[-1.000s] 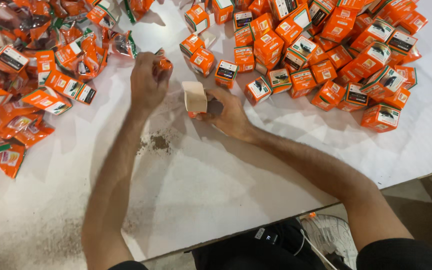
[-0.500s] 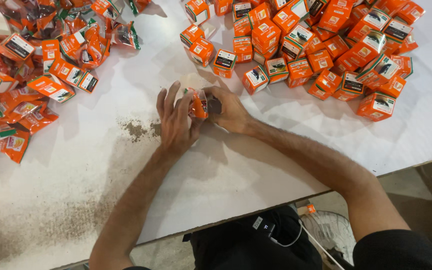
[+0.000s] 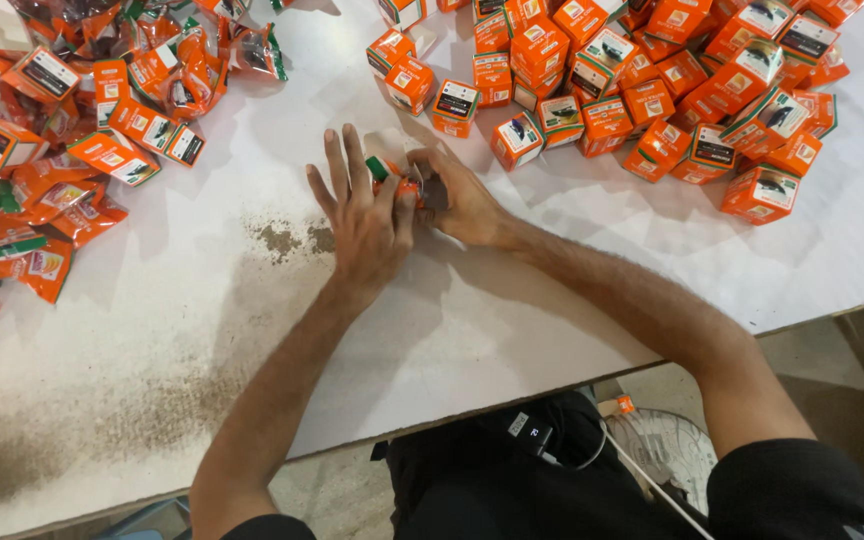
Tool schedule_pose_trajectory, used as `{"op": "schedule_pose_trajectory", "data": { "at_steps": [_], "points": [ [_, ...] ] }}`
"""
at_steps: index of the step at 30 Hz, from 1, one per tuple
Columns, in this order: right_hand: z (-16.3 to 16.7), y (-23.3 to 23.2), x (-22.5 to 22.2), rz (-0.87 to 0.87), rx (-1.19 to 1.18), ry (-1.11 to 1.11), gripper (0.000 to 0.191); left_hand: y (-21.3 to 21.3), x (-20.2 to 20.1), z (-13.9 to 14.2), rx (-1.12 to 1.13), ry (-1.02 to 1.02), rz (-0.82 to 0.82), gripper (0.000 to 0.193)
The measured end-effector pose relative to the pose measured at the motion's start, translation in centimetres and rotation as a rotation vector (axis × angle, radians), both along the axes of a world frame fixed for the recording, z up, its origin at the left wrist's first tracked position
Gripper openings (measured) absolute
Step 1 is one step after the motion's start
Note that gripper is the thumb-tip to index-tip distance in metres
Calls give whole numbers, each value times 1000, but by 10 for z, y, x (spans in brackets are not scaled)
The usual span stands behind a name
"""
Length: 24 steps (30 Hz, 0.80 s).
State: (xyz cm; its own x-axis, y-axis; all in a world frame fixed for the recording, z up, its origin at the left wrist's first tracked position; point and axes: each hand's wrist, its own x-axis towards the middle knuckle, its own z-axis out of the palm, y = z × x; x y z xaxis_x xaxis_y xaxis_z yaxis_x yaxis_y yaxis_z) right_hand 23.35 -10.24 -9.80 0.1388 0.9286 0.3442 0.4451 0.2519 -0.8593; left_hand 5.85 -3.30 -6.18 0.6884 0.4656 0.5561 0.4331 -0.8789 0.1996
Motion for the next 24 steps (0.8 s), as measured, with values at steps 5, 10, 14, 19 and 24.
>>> {"op": "schedule_pose_trajectory", "data": {
  "at_steps": [5,10,14,19,24],
  "points": [
    [-2,1,-1,17,88,4,74,4,11,7,-181,-4,69,26],
    [2,2,-1,-24,56,-62,74,4,11,5,-326,-356,58,26],
    [1,-1,-1,-1,8,9,71,15,11,0,-898,-446,10,33],
    [-2,-3,-3,-36,37,-63,78,39,12,-9,-1099,-302,6,24],
    [1,-6,-8,-11,149,-14,88,35,26,-29,-555,-347,-9,29]
  ]
}}
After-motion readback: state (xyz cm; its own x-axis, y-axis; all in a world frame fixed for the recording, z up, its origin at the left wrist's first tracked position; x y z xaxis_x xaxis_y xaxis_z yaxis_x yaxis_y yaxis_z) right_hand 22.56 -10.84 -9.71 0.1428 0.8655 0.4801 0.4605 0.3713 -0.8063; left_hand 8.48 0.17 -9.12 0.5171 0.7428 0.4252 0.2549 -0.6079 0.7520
